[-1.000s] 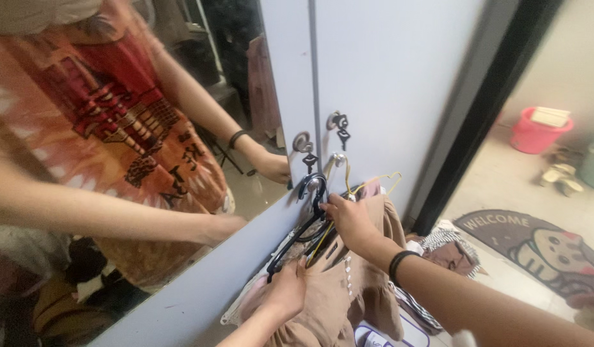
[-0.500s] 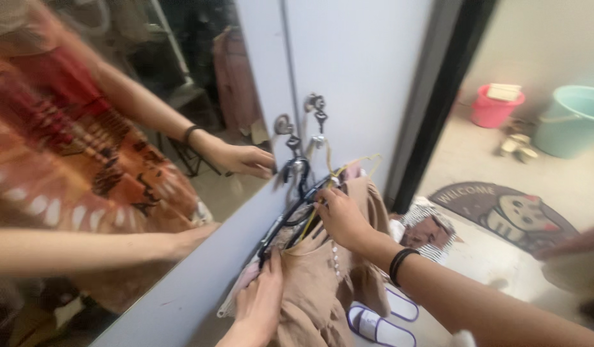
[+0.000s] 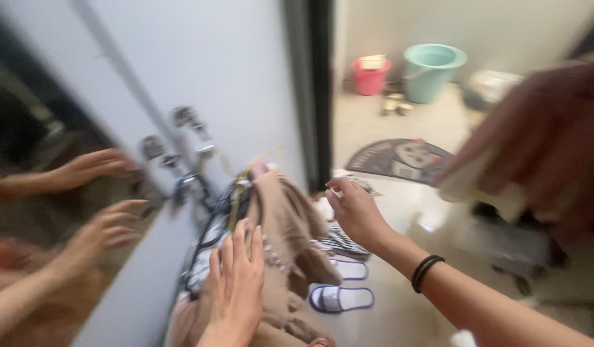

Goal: The person picks up a shirt and a skirt from a bed and places them onto hangers.

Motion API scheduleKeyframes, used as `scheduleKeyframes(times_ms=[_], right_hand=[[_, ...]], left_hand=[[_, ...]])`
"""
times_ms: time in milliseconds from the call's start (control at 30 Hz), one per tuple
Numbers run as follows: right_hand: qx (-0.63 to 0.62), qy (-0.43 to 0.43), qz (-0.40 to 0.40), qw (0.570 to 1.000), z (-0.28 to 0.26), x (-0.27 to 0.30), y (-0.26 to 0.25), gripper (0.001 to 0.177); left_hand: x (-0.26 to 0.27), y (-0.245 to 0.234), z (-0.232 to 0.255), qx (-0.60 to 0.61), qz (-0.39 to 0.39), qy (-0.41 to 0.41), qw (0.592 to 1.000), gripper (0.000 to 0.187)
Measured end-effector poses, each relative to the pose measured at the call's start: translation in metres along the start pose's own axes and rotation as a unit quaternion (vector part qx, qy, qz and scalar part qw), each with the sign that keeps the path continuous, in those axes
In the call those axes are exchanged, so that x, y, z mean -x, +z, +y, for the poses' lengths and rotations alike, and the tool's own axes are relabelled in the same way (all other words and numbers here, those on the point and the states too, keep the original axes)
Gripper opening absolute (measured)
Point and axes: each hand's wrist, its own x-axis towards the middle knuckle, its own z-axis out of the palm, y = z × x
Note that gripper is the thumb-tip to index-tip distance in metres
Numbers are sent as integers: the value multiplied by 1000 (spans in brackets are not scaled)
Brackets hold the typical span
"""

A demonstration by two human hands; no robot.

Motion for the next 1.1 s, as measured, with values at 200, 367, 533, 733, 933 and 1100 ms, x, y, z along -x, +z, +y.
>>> scheduleKeyframes(times_ms=[200,367,533,733,933,1100], right_hand=[[29,31,150,988,49,66,-97,35],[45,157,279,946,79,162,-184,39],[36,265,352,897,92,287,-248,45],[59,314,437,841,102,431,-282,49],[95,349,522,773,110,562,-292,49],[104,394,583,703,107,649,-284,47]], left_hand=[[-67,-10,83,271,20,150,951,57],[-91,-38,168,365,53,248,896,53],[-65,-88,253,417,-63,295,858,51],[-8,-133,342,474,-88,393,783,48],[54,-172,432,488,-117,501,706,46],[110,-205,493,511,-138,572,627,45]])
